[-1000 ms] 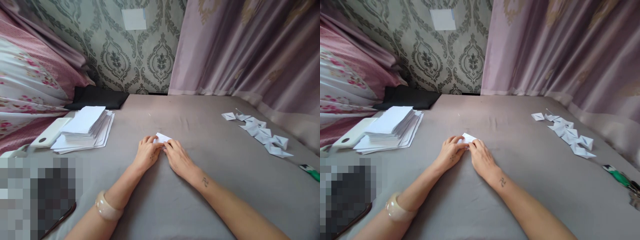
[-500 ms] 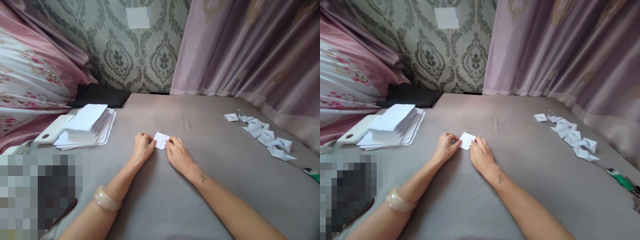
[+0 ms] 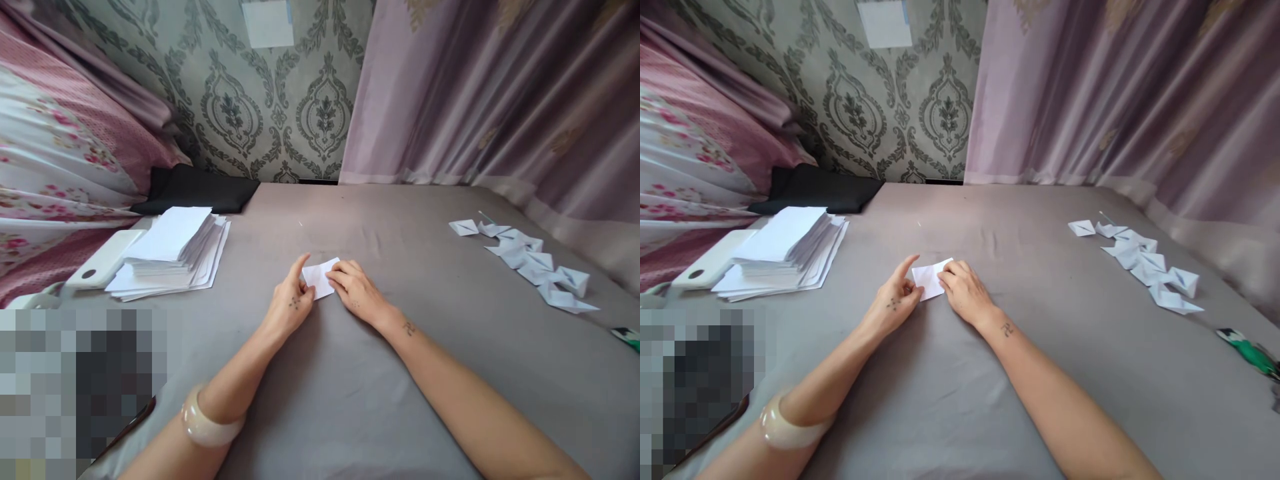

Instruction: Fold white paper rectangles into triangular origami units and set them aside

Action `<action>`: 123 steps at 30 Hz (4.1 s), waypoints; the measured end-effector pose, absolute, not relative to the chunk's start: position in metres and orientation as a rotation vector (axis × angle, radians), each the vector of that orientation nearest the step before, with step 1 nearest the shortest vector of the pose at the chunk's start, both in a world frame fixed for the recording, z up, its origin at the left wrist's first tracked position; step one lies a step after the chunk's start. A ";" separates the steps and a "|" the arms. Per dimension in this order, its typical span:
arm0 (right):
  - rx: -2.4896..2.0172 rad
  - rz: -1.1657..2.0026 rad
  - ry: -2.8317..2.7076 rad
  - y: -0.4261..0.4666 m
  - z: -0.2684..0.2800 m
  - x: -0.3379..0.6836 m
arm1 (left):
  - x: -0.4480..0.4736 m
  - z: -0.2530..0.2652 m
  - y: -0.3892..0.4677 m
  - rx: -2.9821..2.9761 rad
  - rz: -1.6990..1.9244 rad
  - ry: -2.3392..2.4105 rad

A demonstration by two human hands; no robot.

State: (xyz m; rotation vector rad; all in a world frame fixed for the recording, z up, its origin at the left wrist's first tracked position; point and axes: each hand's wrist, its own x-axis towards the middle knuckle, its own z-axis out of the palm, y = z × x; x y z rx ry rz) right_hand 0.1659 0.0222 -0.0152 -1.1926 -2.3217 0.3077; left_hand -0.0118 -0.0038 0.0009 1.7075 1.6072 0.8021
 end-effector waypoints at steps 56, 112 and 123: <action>-0.978 0.510 -2.545 0.010 0.008 0.199 | -0.027 0.013 0.027 2.579 0.339 1.048; -1.009 0.616 -2.456 0.015 0.008 0.202 | -0.012 0.003 0.043 2.156 0.439 1.537; -1.021 0.572 -2.487 0.014 0.010 0.200 | -0.012 0.000 0.043 2.158 0.439 1.562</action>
